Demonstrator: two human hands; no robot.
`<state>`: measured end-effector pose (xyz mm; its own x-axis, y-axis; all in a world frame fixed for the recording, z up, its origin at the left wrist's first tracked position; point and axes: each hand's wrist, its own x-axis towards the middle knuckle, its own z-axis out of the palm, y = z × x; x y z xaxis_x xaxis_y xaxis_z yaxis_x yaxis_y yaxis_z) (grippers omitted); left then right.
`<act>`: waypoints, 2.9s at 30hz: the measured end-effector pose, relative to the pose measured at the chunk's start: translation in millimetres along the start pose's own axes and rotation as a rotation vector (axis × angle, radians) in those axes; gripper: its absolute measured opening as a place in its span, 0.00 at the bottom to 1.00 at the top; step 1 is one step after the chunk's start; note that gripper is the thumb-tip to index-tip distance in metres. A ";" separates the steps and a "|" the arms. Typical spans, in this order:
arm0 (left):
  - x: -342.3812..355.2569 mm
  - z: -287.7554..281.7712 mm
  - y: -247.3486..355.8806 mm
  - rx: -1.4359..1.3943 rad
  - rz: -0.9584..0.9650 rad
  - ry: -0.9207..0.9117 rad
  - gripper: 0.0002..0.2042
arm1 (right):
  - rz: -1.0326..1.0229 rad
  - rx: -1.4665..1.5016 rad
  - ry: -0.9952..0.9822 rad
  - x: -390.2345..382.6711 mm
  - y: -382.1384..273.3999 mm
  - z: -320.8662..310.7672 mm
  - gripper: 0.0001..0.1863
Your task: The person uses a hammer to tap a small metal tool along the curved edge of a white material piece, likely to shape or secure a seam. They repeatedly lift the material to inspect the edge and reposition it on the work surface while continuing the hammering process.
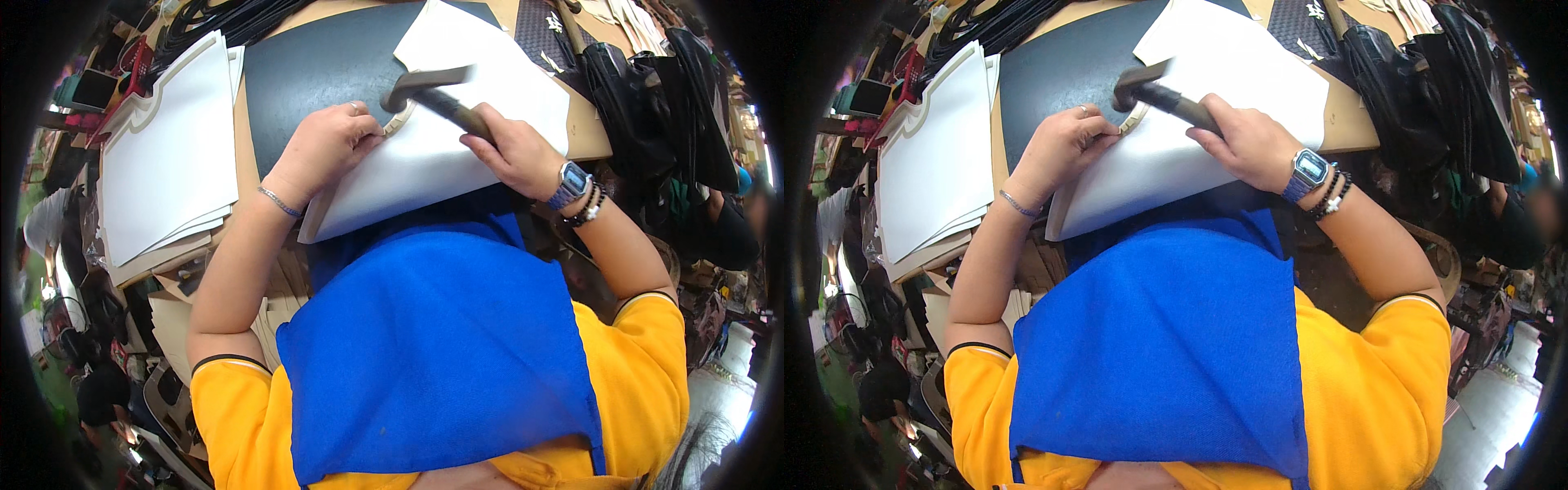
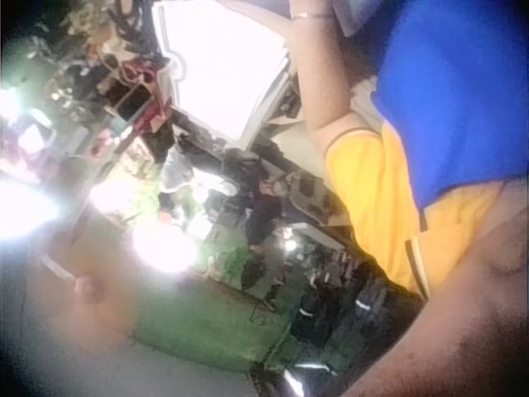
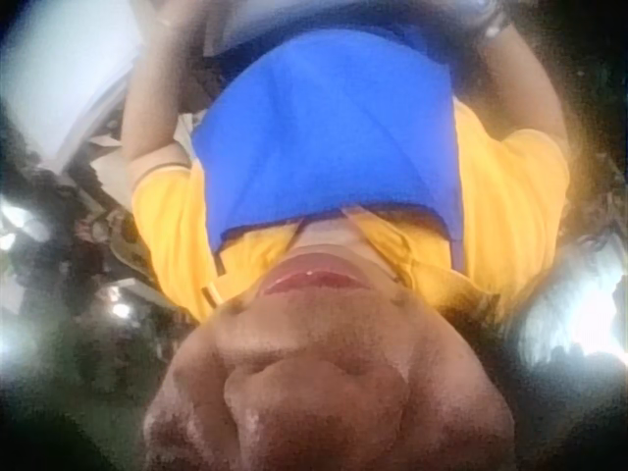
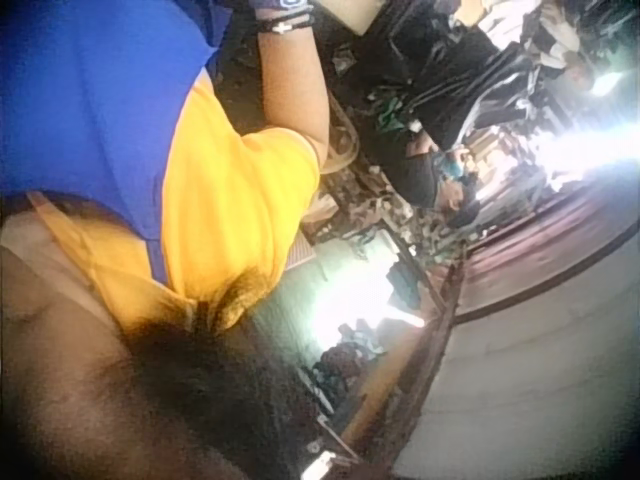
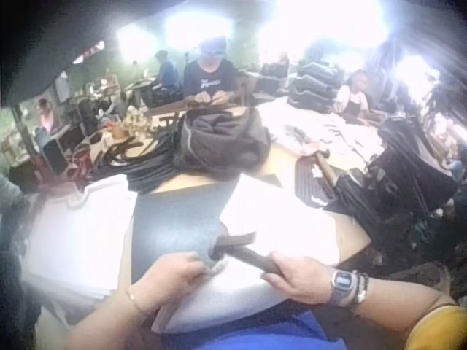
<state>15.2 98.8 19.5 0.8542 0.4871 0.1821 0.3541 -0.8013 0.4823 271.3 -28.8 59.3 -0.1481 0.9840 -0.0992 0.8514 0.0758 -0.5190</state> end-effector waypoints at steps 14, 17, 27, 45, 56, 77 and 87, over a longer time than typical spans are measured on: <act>-6.2 7.8 4.6 0.301 0.193 0.078 0.04 | 0.070 -0.054 -0.075 3.5 -22.8 -11.4 0.17; -7.3 8.7 3.2 0.226 0.155 0.078 0.04 | 0.008 -0.073 0.002 -1.4 -17.0 3.4 0.17; -10.6 -5.9 -9.6 0.078 0.133 -0.004 0.03 | 0.016 0.144 -0.014 -2.8 -23.3 1.0 0.16; -17.9 -12.6 -16.2 -0.046 0.060 -0.045 0.08 | 0.049 -0.019 -0.093 4.8 -30.3 -4.5 0.19; -27.1 -6.6 -15.1 0.059 0.088 0.029 0.05 | 0.070 -0.027 -0.172 8.2 -34.1 -3.6 0.19; -42.7 16.6 5.1 0.323 -0.336 0.453 0.17 | -0.083 0.140 0.049 29.6 -15.8 17.4 0.14; -33.2 23.6 6.9 0.202 -0.233 0.365 0.10 | -0.062 0.145 0.098 39.6 -20.9 15.9 0.18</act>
<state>-1.8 68.9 -3.5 0.5668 0.7228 0.3954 0.6181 -0.6904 0.3759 239.5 6.1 52.7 -0.1417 0.9898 0.0165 0.7598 0.1195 -0.6390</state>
